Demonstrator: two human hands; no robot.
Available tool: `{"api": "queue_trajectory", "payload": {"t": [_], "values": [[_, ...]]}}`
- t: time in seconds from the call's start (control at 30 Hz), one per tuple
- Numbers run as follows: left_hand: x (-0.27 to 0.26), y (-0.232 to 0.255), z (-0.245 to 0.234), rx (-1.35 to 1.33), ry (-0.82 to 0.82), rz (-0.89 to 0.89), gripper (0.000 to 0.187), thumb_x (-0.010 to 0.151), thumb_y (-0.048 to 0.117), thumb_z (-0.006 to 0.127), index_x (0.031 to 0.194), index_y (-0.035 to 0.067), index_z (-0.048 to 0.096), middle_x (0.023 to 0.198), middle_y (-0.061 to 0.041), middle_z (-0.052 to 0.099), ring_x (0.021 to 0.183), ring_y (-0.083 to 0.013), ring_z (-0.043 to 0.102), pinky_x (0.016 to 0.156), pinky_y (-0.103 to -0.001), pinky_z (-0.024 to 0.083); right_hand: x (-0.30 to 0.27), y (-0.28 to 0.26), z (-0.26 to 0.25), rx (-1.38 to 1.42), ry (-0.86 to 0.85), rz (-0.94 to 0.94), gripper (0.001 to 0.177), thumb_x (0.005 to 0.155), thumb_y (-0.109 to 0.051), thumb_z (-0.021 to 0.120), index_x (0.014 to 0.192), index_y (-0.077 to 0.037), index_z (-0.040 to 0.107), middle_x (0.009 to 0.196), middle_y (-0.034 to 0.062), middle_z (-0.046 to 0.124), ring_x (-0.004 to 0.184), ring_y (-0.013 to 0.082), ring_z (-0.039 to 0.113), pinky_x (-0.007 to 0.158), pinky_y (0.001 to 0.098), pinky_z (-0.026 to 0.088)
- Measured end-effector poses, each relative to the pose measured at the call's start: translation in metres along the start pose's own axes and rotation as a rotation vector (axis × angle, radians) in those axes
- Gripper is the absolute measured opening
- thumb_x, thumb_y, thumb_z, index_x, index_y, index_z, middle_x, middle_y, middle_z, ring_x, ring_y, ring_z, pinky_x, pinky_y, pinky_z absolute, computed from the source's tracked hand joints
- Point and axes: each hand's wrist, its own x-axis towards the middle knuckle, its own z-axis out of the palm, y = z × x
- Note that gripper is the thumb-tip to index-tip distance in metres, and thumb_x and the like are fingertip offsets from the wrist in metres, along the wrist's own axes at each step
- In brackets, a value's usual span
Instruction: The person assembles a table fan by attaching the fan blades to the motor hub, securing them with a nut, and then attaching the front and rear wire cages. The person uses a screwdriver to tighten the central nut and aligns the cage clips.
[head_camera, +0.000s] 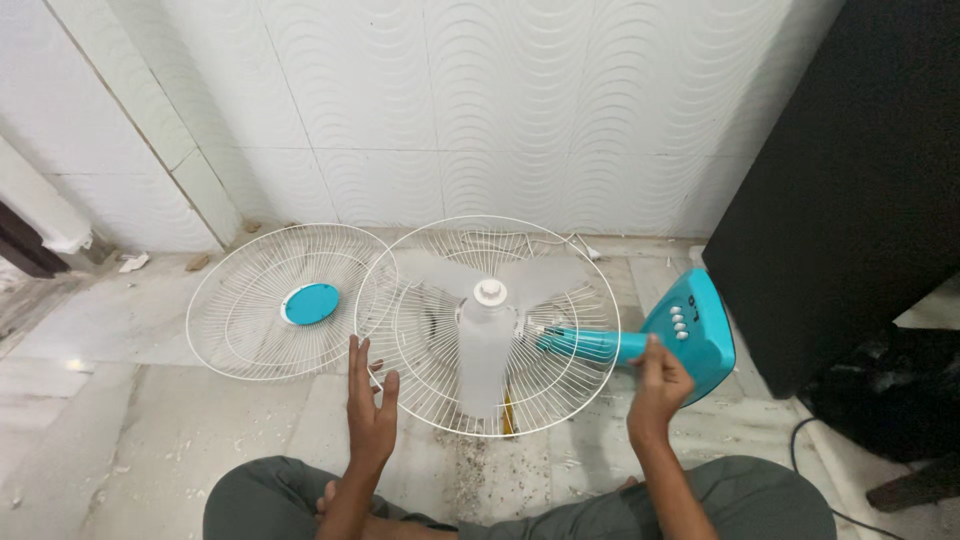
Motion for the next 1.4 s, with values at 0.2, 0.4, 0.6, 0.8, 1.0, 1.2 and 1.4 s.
{"api": "queue_trajectory", "payload": {"t": [0.2, 0.4, 0.6, 0.8, 1.0, 1.2, 1.4], "values": [[0.0, -0.003, 0.0, 0.039, -0.005, 0.001, 0.07, 0.1, 0.041, 0.053, 0.16, 0.011, 0.031, 0.173, -0.012, 0.021, 0.134, -0.0323, 0.053, 0.1, -0.047, 0.049, 0.014, 0.03, -0.022, -0.115, 0.12, 0.057, 0.034, 0.103, -0.022, 0.072, 0.077, -0.002, 0.064, 0.075, 0.0007, 0.062, 0.064, 0.0075, 0.051, 0.06, 0.0256, 0.043], [0.0, -0.003, -0.004, 0.027, 0.001, 0.041, 0.065, 0.104, 0.04, 0.048, 0.16, 0.012, 0.03, 0.172, -0.013, 0.024, 0.133, -0.0317, 0.056, 0.098, -0.043, 0.051, 0.029, 0.069, -0.034, 0.047, 0.287, 0.659, 0.025, 0.096, -0.027, 0.074, 0.083, -0.009, 0.061, 0.068, -0.0007, 0.054, 0.057, 0.0123, 0.05, 0.06, 0.0387, 0.054], [0.005, -0.004, -0.006, -0.039, 0.003, -0.002, 0.067, 0.105, 0.042, 0.044, 0.162, 0.011, 0.027, 0.169, -0.012, 0.03, 0.131, -0.0309, 0.056, 0.097, -0.041, 0.052, 0.032, 0.086, -0.046, 0.02, 0.257, 0.693, 0.025, 0.097, -0.029, 0.072, 0.085, -0.009, 0.063, 0.068, -0.0007, 0.053, 0.059, 0.0133, 0.051, 0.061, 0.0413, 0.053], [0.004, -0.011, -0.007, -0.046, 0.031, -0.093, 0.063, 0.106, 0.037, 0.045, 0.164, 0.014, 0.032, 0.142, -0.015, 0.058, 0.11, -0.0317, 0.063, 0.096, -0.04, 0.053, 0.028, 0.091, -0.048, -0.074, 0.22, 0.691, 0.026, 0.098, -0.028, 0.072, 0.085, -0.007, 0.063, 0.071, 0.0009, 0.054, 0.061, 0.0151, 0.051, 0.064, 0.0425, 0.056], [0.027, -0.063, -0.024, -0.239, 0.213, -0.321, 0.056, 0.108, 0.043, 0.039, 0.149, 0.008, 0.05, 0.141, -0.012, 0.064, 0.116, -0.0254, 0.065, 0.092, -0.039, 0.055, 0.022, 0.083, -0.045, -0.096, 0.172, 0.732, 0.026, 0.099, -0.031, 0.071, 0.093, -0.007, 0.063, 0.072, 0.0017, 0.054, 0.064, 0.0159, 0.054, 0.07, 0.0434, 0.056], [0.057, -0.181, -0.06, -0.669, 0.465, -0.954, 0.071, 0.098, 0.055, 0.05, 0.147, 0.004, 0.047, 0.142, -0.016, 0.061, 0.117, -0.031, 0.062, 0.09, -0.046, 0.053, 0.01, 0.067, -0.039, -0.058, 0.025, 0.698, 0.037, 0.105, -0.045, 0.065, 0.102, -0.008, 0.061, 0.073, 0.0024, 0.055, 0.069, 0.0185, 0.057, 0.071, 0.0425, 0.052], [0.076, -0.229, -0.044, -0.658, 0.561, -1.022, 0.078, 0.094, 0.052, 0.062, 0.143, -0.007, 0.047, 0.138, -0.023, 0.055, 0.117, -0.0395, 0.062, 0.087, -0.053, 0.058, -0.006, 0.059, -0.026, -0.21, -0.044, 0.59, 0.041, 0.106, -0.046, 0.06, 0.104, -0.006, 0.061, 0.076, 0.0043, 0.059, 0.069, 0.0195, 0.059, 0.068, 0.0407, 0.052]]}}
